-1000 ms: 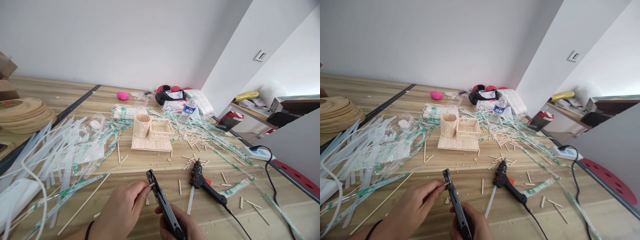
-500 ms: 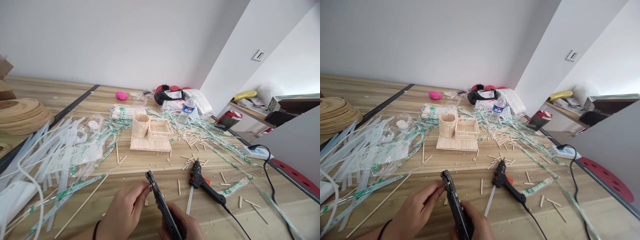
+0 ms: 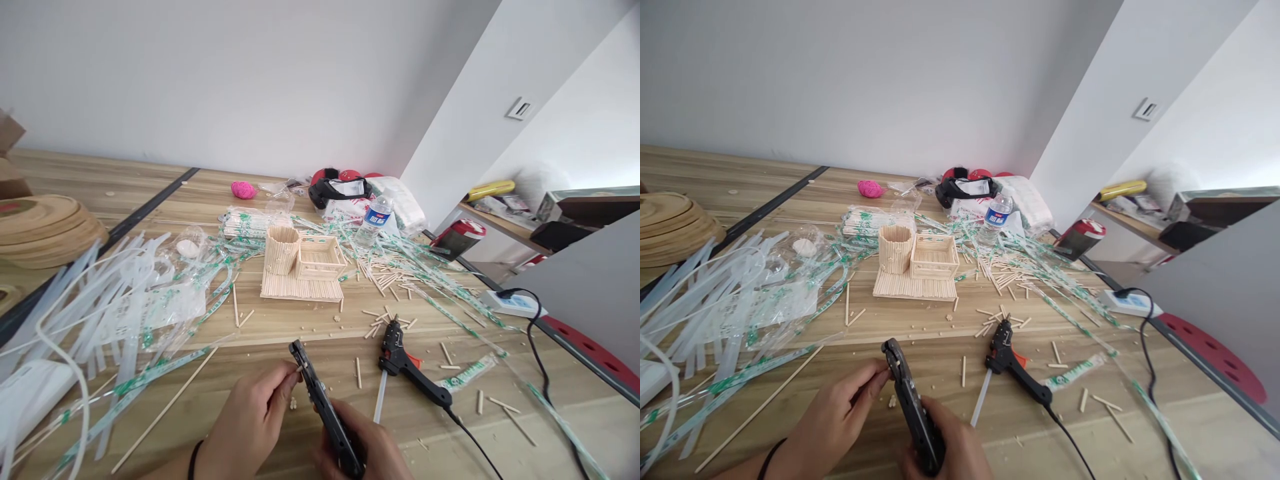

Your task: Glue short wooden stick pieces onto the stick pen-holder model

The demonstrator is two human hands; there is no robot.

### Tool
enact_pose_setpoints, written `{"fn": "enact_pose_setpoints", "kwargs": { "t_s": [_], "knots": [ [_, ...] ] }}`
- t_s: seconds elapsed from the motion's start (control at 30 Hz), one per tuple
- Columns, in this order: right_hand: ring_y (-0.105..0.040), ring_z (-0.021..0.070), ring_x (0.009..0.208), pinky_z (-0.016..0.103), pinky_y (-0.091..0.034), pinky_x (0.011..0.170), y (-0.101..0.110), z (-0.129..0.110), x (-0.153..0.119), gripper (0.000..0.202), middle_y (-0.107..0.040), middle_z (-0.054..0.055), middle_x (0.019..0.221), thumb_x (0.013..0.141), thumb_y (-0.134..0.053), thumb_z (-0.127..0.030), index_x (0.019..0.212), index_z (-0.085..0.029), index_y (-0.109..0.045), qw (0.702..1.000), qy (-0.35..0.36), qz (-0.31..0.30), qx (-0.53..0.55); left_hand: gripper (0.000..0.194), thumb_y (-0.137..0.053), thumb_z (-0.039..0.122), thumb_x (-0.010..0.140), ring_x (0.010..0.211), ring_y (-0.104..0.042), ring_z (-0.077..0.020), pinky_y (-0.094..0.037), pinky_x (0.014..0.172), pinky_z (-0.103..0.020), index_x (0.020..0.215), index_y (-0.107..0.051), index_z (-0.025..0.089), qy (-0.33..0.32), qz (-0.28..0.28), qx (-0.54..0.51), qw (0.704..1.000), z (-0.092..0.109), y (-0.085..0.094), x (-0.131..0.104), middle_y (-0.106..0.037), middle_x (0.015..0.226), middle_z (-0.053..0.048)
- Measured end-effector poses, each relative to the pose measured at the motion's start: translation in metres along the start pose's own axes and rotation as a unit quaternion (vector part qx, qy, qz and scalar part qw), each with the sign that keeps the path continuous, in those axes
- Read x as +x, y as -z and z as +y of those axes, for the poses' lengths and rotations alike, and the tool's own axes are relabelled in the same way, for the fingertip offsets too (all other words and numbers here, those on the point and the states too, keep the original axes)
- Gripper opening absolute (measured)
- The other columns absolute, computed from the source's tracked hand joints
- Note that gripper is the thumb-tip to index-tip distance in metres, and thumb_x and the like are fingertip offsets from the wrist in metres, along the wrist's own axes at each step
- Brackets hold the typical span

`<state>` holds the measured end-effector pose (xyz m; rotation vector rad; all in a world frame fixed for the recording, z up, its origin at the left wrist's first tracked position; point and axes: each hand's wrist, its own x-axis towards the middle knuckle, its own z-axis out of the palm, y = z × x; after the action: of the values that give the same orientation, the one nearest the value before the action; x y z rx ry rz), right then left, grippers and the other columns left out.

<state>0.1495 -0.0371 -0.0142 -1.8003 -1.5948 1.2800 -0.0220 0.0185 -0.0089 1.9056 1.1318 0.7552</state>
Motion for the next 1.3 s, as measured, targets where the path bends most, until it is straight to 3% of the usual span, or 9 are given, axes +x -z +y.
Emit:
{"fn": "enact_pose_setpoints", "kwargs": {
  "t_s": [0.17, 0.4, 0.67, 1.0, 1.3],
  "knots": [
    [-0.054, 0.0167, 0.059, 0.024, -0.041, 0.056, 0.001, 0.004, 0.007, 0.032, -0.060, 0.001, 0.066, 0.070, -0.057, -0.033, 0.097, -0.016, -0.061, 0.997, 0.039, 0.028, -0.059, 0.025, -0.036, 0.027, 0.096, 0.077, -0.064, -0.0163, -0.045, 0.069, -0.022, 0.088, -0.059, 0.023, 0.010, -0.001, -0.015, 1.000, -0.003, -0.001, 0.001, -0.069, 0.081, 0.000],
    [-0.053, 0.0165, 0.059, 0.023, -0.037, 0.055, 0.000, -0.009, 0.007, 0.015, -0.059, 0.002, 0.065, 0.080, -0.043, -0.020, 0.081, -0.017, -0.058, 0.993, 0.079, 0.054, -0.075, 0.024, -0.036, 0.024, 0.095, 0.078, -0.065, -0.0170, -0.045, 0.069, -0.023, 0.091, -0.060, 0.022, 0.033, 0.007, -0.025, 0.999, -0.005, 0.000, 0.003, -0.071, 0.084, -0.002],
    [-0.044, 0.0133, 0.055, 0.023, -0.029, 0.051, 0.004, -0.015, 0.016, 0.013, -0.052, -0.001, 0.059, 0.073, -0.043, -0.010, 0.066, -0.019, -0.048, 0.991, 0.063, 0.039, -0.114, 0.028, -0.035, 0.026, 0.094, 0.072, -0.066, -0.0193, -0.044, 0.065, -0.026, 0.084, -0.061, 0.021, 0.059, 0.016, -0.008, 0.998, -0.010, 0.002, 0.009, -0.072, 0.080, -0.003],
    [-0.048, 0.0142, 0.055, 0.023, -0.029, 0.051, -0.002, -0.008, 0.029, 0.018, -0.058, 0.002, 0.061, 0.083, -0.043, -0.018, 0.068, -0.018, -0.053, 0.989, 0.030, 0.023, -0.141, 0.033, -0.042, 0.034, 0.090, 0.065, -0.063, -0.0209, -0.045, 0.061, -0.027, 0.072, -0.065, 0.019, 0.082, 0.026, -0.019, 0.996, -0.029, -0.005, 0.019, -0.069, 0.066, -0.003],
    [-0.047, 0.0130, 0.048, 0.022, -0.029, 0.046, 0.004, -0.008, 0.033, 0.018, -0.049, -0.004, 0.052, 0.082, -0.050, -0.024, 0.064, -0.020, -0.050, 0.994, 0.020, 0.007, -0.108, 0.034, -0.042, 0.038, 0.090, 0.074, -0.062, -0.0222, -0.045, 0.069, -0.029, 0.079, -0.065, 0.016, 0.098, -0.003, -0.081, 0.992, -0.037, -0.003, 0.025, -0.071, 0.078, -0.006]
  ]
}}
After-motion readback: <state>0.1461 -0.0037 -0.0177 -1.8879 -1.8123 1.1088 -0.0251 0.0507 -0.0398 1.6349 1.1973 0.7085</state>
